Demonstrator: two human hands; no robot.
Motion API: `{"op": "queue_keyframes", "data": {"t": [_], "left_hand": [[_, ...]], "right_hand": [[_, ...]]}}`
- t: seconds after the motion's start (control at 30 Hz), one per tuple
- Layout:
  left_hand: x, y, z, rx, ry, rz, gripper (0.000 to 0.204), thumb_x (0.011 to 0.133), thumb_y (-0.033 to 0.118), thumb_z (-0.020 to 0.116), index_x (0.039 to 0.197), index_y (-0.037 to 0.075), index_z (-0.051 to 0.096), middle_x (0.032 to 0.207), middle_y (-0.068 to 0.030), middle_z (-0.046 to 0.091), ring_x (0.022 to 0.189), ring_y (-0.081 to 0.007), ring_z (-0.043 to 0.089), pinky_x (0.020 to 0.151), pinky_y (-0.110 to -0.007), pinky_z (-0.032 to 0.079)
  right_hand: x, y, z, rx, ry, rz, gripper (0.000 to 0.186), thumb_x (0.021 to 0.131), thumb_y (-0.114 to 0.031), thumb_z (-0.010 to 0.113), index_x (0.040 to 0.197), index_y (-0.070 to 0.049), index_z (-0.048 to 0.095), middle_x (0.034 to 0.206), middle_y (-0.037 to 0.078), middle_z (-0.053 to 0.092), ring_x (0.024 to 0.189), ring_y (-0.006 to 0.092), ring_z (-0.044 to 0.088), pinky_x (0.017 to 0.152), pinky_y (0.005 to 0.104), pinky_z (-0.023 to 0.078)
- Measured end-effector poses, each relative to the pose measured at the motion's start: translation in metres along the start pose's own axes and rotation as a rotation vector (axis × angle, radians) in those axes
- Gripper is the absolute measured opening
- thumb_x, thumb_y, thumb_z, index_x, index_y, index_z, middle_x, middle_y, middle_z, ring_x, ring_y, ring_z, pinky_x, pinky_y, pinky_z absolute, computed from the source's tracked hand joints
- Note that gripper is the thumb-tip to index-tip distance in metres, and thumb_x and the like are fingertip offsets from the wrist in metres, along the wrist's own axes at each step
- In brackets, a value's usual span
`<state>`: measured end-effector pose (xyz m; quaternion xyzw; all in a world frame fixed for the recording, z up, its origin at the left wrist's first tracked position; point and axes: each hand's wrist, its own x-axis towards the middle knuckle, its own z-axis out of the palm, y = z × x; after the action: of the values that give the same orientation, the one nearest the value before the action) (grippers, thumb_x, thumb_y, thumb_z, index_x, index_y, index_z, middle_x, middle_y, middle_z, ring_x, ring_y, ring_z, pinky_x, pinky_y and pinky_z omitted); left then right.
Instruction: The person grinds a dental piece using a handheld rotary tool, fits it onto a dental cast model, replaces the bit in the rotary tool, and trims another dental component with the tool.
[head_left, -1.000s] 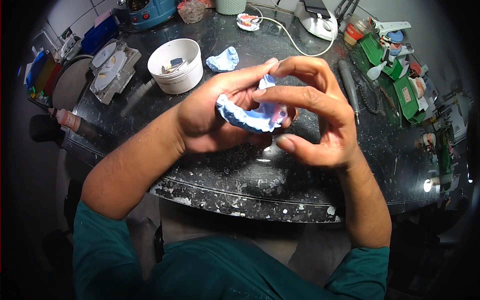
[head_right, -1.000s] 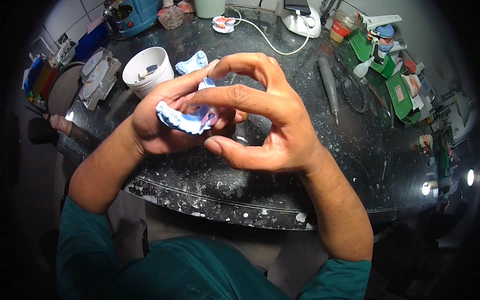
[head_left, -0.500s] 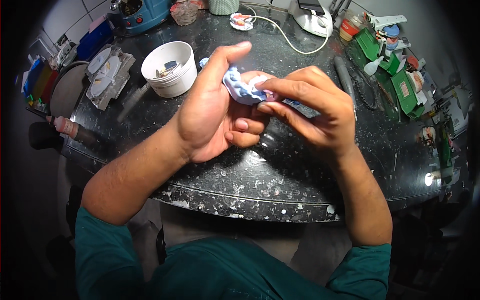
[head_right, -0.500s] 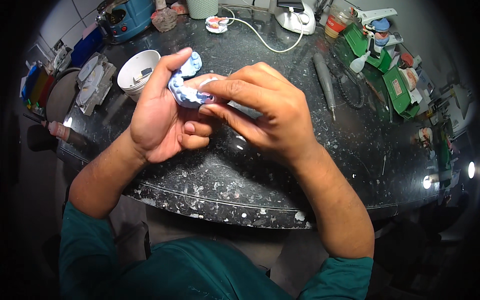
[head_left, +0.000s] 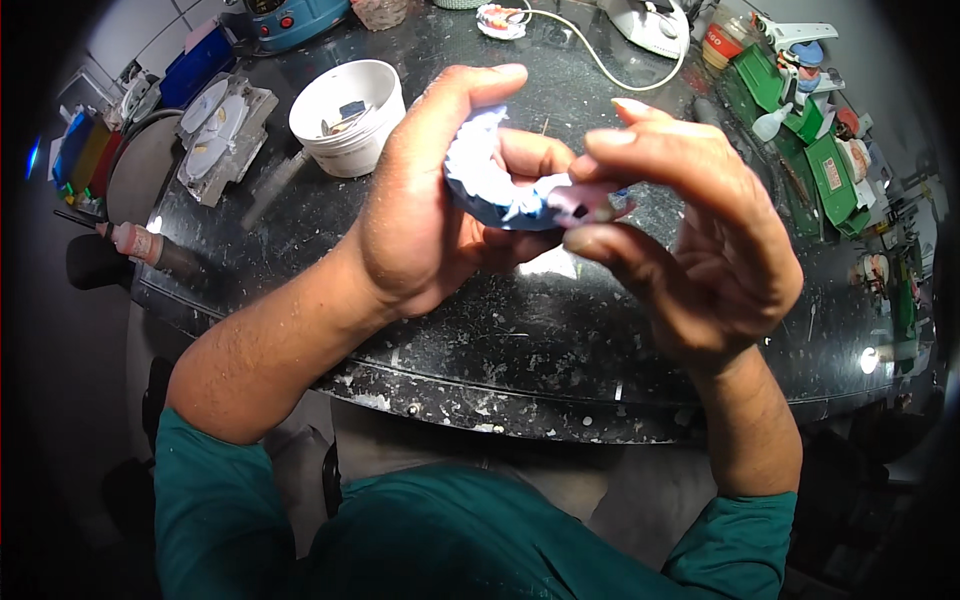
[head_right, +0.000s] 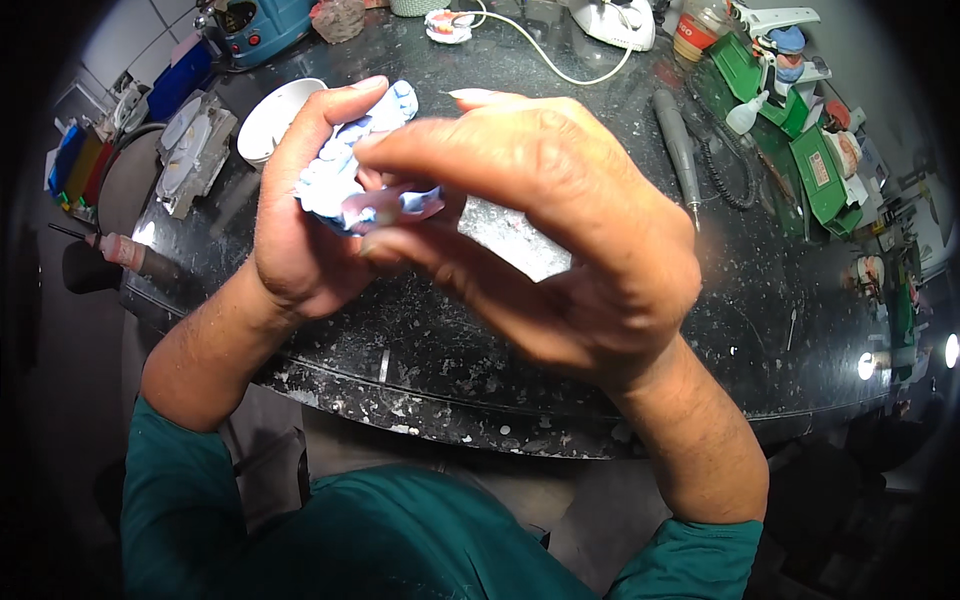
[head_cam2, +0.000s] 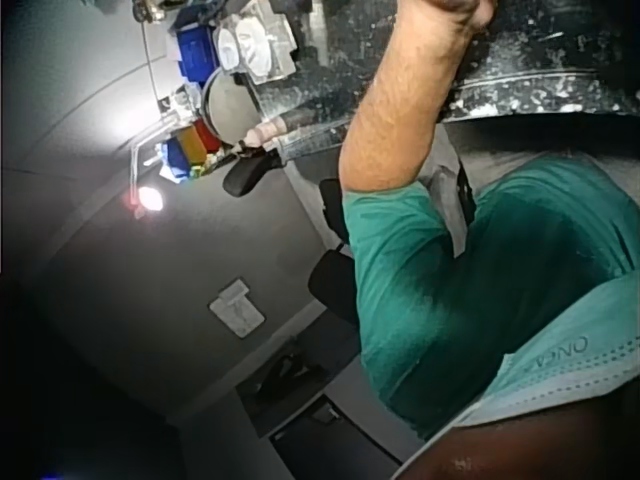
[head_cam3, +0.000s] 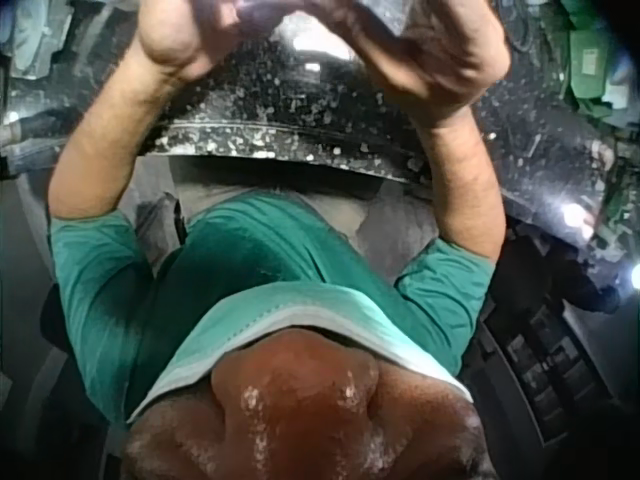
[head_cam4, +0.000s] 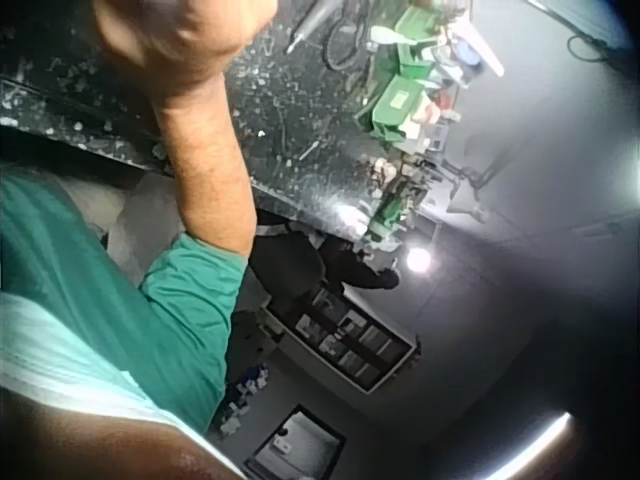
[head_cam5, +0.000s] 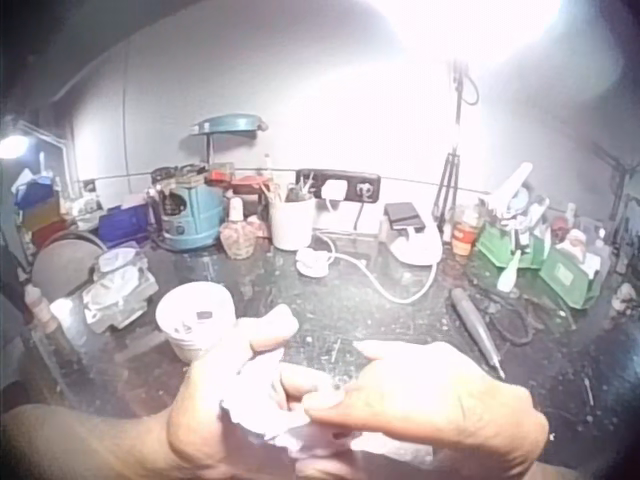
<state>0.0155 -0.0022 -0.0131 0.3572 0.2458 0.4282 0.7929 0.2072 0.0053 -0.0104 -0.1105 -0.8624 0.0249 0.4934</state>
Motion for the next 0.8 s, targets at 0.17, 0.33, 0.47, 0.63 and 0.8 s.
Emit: {"op": "queue_keyframes", "data": {"t": [0.17, 0.33, 0.47, 0.63, 0.8], "left_hand": [[0.005, -0.007, -0.009, 0.032, -0.099, 0.056, 0.066, 0.096, 0.056, 0.033, 0.083, 0.000, 0.065, 0.073, -0.0063, 0.065, 0.061, -0.0127, 0.060, 0.055, -0.022, 0.044], [0.006, -0.012, -0.011, 0.216, 0.023, 0.158, 0.063, 0.097, 0.055, 0.032, 0.069, 0.006, 0.059, 0.061, 0.0006, 0.056, 0.046, -0.0067, 0.045, 0.042, -0.019, 0.032], [0.006, -0.008, -0.022, 0.191, -0.105, 0.129, 0.057, 0.100, 0.046, 0.029, 0.080, 0.002, 0.059, 0.067, -0.0065, 0.060, 0.055, -0.0122, 0.052, 0.053, -0.023, 0.039], [0.002, -0.005, -0.024, 0.164, -0.255, 0.172, 0.044, 0.104, 0.034, 0.027, 0.104, -0.001, 0.055, 0.081, -0.0171, 0.066, 0.069, -0.0191, 0.064, 0.069, -0.028, 0.052], [-0.002, -0.006, -0.023, 0.317, -0.272, 0.363, 0.036, 0.105, 0.031, 0.029, 0.123, 0.004, 0.044, 0.088, -0.0199, 0.066, 0.071, -0.0175, 0.063, 0.069, -0.027, 0.050]], "right_hand": [[0.004, -0.006, 0.003, 0.002, -0.059, 0.006, 0.033, 0.073, -0.011, 0.083, 0.102, -0.001, 0.070, 0.099, 0.010, 0.072, 0.092, 0.0221, 0.068, 0.103, 0.0509, 0.043], [0.002, -0.008, 0.006, 0.017, -0.061, 0.064, 0.032, 0.073, -0.010, 0.083, 0.101, -0.002, 0.071, 0.096, 0.009, 0.072, 0.091, 0.0214, 0.068, 0.103, 0.0511, 0.042], [0.003, -0.010, 0.008, 0.074, -0.090, 0.118, 0.031, 0.071, -0.006, 0.082, 0.101, -0.001, 0.072, 0.096, 0.010, 0.072, 0.091, 0.0215, 0.068, 0.103, 0.0516, 0.041], [0.005, -0.011, 0.004, 0.123, -0.101, 0.118, 0.031, 0.068, -0.001, 0.078, 0.099, -0.001, 0.073, 0.094, 0.010, 0.072, 0.093, 0.0220, 0.067, 0.103, 0.0517, 0.042], [0.008, -0.016, 0.003, 0.038, -0.124, 0.072, 0.031, 0.068, -0.001, 0.078, 0.098, -0.001, 0.073, 0.094, 0.011, 0.072, 0.094, 0.0234, 0.067, 0.102, 0.0515, 0.043]]}}
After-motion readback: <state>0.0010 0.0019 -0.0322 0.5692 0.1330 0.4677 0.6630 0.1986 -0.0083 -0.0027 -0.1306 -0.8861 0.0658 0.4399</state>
